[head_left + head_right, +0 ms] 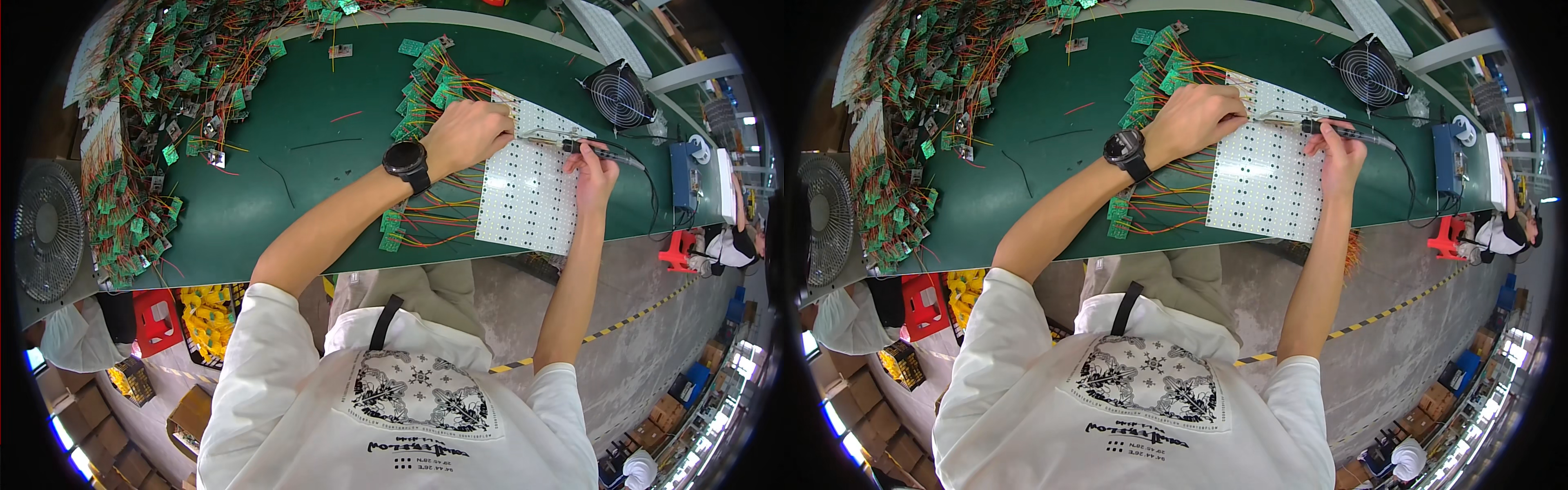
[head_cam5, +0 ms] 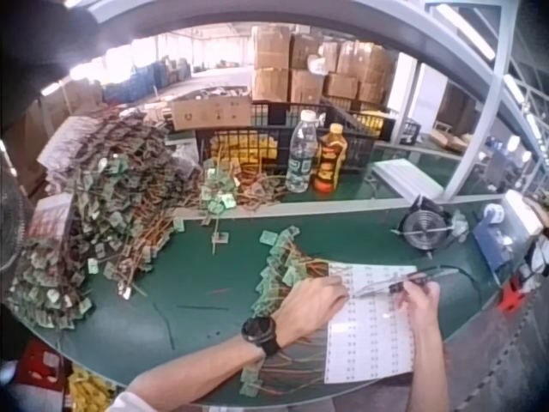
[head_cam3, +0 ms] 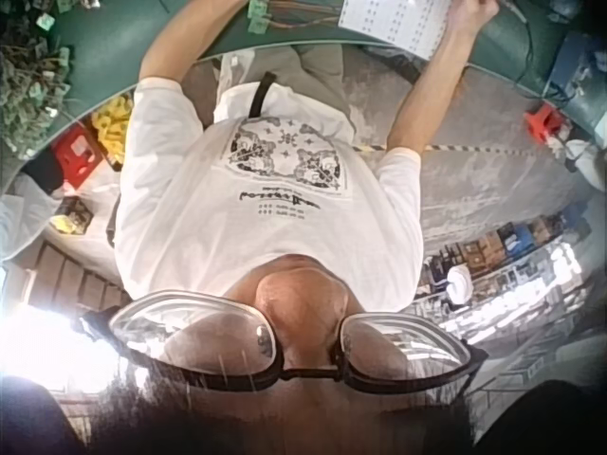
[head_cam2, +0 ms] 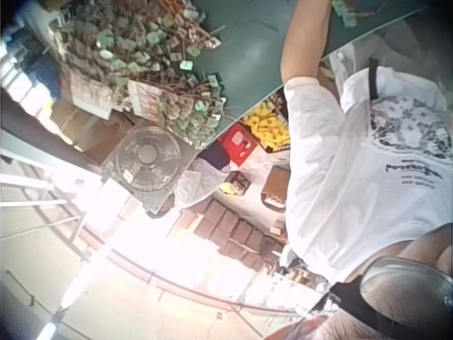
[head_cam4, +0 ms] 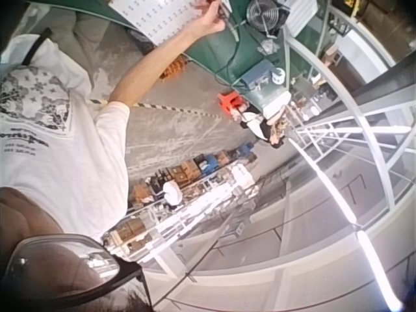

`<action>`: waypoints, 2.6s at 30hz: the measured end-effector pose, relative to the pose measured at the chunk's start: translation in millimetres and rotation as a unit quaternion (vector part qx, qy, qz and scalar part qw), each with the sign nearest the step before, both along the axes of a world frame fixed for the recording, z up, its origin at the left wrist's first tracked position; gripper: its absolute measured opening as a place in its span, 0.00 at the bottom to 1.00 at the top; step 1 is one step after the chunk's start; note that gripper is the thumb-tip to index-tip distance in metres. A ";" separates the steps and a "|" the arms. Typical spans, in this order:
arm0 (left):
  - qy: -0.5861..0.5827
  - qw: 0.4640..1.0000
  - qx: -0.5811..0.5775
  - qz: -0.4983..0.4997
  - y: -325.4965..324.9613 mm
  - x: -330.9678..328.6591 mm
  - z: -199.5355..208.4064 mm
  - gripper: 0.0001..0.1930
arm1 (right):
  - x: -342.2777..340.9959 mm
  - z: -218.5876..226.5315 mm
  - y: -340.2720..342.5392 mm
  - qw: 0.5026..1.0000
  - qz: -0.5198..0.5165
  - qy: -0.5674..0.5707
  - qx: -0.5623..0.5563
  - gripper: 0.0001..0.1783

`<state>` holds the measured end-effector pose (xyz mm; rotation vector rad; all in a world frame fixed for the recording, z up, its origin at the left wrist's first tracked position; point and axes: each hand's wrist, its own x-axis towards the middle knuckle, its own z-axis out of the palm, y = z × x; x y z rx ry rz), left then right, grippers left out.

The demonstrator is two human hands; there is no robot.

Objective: The person picks up small circuit boards with attached wires and solders the wires onto a large circuit board using a soldering iron.

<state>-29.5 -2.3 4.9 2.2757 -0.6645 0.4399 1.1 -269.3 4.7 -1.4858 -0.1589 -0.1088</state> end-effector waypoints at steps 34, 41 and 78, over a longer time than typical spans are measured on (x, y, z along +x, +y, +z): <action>0.104 0.773 0.067 0.622 263.9 -189.1 22.3 0.20 | 7.4 -2.5 -5.6 0.997 0.000 0.007 0.076 0.09; 0.006 0.837 0.050 0.544 257.7 -200.6 15.6 0.17 | 4.8 -0.5 -4.0 0.995 0.005 0.014 0.099 0.08; -0.015 0.915 -0.179 0.361 204.0 -210.0 79.3 0.09 | 4.8 1.1 -8.2 0.992 -0.009 0.019 0.123 0.08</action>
